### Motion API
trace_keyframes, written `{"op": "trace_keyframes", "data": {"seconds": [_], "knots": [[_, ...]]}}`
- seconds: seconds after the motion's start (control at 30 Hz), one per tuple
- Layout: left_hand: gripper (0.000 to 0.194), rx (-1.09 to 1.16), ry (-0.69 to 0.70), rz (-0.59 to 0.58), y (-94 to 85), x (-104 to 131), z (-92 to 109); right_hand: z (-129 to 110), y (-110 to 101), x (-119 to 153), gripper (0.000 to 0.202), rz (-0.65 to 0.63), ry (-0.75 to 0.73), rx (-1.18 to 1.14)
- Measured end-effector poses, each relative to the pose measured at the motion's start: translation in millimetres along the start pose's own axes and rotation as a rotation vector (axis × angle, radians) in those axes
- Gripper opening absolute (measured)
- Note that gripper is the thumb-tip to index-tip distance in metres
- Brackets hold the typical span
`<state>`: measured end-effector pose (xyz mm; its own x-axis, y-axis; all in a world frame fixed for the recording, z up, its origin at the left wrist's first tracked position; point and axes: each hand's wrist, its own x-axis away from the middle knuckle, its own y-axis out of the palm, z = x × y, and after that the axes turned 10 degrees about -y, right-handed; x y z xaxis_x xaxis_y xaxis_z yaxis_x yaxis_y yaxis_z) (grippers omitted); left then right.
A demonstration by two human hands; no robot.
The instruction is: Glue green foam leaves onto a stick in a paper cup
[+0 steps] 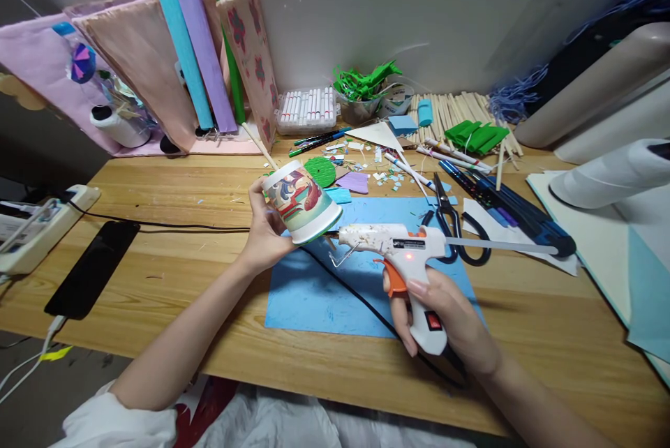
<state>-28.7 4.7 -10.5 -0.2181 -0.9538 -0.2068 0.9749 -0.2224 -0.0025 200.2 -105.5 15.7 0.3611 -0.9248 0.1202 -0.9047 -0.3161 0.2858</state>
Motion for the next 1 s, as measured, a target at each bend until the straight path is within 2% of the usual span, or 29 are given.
{"op": "trace_keyframes", "data": {"seconds": [1.0], "knots": [[0.093,-0.001,-0.03,-0.004,-2.1,0.5,-0.3,-2.9,0.8,-0.6,0.035,-0.003,0.014,0.043]]}}
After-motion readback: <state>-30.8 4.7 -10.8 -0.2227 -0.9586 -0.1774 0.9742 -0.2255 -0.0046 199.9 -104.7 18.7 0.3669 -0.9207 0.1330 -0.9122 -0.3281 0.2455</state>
